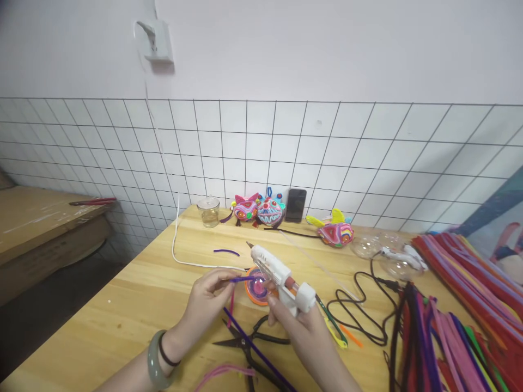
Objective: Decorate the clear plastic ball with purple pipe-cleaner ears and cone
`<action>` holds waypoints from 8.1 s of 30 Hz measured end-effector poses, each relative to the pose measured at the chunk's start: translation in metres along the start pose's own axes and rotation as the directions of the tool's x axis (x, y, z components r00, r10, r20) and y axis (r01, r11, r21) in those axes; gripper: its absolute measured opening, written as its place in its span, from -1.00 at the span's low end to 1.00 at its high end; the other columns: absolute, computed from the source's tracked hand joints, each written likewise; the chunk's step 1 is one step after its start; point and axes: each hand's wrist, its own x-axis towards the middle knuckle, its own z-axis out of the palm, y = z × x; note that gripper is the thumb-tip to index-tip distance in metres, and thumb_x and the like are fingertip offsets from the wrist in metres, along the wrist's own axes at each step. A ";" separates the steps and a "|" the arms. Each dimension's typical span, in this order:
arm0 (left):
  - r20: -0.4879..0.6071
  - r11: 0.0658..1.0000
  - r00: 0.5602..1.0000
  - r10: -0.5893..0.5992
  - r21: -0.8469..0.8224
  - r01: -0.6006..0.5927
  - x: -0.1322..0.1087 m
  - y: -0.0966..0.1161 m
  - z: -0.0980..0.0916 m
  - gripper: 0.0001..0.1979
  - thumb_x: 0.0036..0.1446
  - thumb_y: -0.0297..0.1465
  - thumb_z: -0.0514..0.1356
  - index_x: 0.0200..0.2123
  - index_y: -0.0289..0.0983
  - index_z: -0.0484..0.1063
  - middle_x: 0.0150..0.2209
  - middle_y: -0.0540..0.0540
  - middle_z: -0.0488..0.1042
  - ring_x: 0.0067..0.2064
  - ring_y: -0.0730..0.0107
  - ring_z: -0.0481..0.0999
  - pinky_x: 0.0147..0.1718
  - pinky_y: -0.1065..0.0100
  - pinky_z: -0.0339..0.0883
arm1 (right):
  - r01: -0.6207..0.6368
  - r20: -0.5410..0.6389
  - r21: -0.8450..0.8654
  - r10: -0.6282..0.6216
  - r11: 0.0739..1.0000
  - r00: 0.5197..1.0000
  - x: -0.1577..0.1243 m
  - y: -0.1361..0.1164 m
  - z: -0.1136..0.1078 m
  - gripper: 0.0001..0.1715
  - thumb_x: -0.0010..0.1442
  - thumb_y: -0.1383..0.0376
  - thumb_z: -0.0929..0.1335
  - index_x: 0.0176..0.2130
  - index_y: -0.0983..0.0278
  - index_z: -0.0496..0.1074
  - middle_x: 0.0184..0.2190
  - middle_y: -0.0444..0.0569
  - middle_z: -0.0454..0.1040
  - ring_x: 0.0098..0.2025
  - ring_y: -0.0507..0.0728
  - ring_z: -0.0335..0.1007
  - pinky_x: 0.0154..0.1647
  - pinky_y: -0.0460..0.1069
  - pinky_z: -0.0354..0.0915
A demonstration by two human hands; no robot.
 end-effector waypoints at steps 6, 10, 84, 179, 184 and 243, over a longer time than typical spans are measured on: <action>0.216 0.934 0.932 0.292 0.147 -0.327 -0.007 0.009 0.004 -0.75 0.03 -0.61 0.12 -0.29 -0.23 0.51 -0.35 -0.10 0.56 -0.30 0.35 0.53 -0.29 0.35 0.41 | -0.056 -0.090 0.094 0.065 0.994 0.994 0.002 0.006 0.021 -0.69 -0.14 0.21 0.45 -0.35 0.29 0.41 -0.51 -0.09 0.47 -0.47 0.12 0.39 -0.50 -0.06 0.33; 0.285 0.901 0.893 0.349 0.162 -0.403 -0.010 0.010 0.006 -0.76 0.02 -0.64 0.13 -0.28 -0.26 0.48 -0.34 -0.10 0.56 -0.29 0.40 0.53 -0.28 0.40 0.41 | -0.021 -0.073 0.074 0.026 0.997 0.997 0.004 0.005 0.021 -0.76 -0.10 0.25 0.43 -0.36 0.28 0.40 -0.48 -0.10 0.47 -0.44 0.11 0.40 -0.49 -0.08 0.33; 0.202 0.515 0.703 0.682 0.550 -0.658 0.010 0.000 -0.028 -0.69 0.10 -0.65 0.05 -0.10 -0.32 0.36 -0.16 -0.25 0.52 0.05 0.19 0.40 -0.09 0.15 0.42 | 0.026 0.157 -0.209 0.007 0.978 0.988 -0.004 -0.005 -0.011 -0.59 0.09 0.01 0.28 -0.60 0.21 0.33 -0.58 -0.05 0.38 -0.43 0.15 0.38 -0.58 -0.10 0.28; 0.202 0.529 0.701 0.684 0.525 -0.667 0.010 -0.005 -0.028 -0.69 0.09 -0.67 0.06 -0.11 -0.34 0.36 -0.14 -0.25 0.50 0.06 0.19 0.38 -0.07 0.14 0.41 | 0.031 0.205 -0.193 0.009 0.981 0.979 0.001 -0.001 -0.030 -0.64 0.14 0.02 0.26 -0.38 0.27 0.36 -0.75 -0.25 0.18 -0.67 0.01 0.15 -0.52 -0.07 0.22; 0.174 0.531 0.697 0.695 0.530 -0.661 0.010 -0.001 -0.027 -0.72 0.09 -0.66 0.07 -0.13 -0.34 0.38 -0.17 -0.24 0.52 0.03 0.21 0.42 -0.10 0.19 0.43 | 0.032 0.058 -0.277 -0.016 0.960 0.998 0.015 0.011 -0.049 -0.59 0.16 0.05 0.26 -0.23 0.35 0.37 -0.76 -0.25 0.20 -0.67 0.04 0.19 -0.56 -0.06 0.19; 0.377 0.559 0.663 0.647 0.356 -0.749 -0.013 0.006 -0.010 -0.62 0.16 -0.62 0.02 0.05 -0.36 0.25 -0.05 -0.26 0.46 0.08 0.26 0.35 -0.04 0.19 0.38 | 0.653 0.165 -0.498 -0.677 0.570 0.717 -0.001 0.015 0.016 -0.80 0.19 0.44 0.27 -0.23 0.25 0.45 -0.40 0.00 0.55 -0.37 0.11 0.46 -0.34 -0.01 0.38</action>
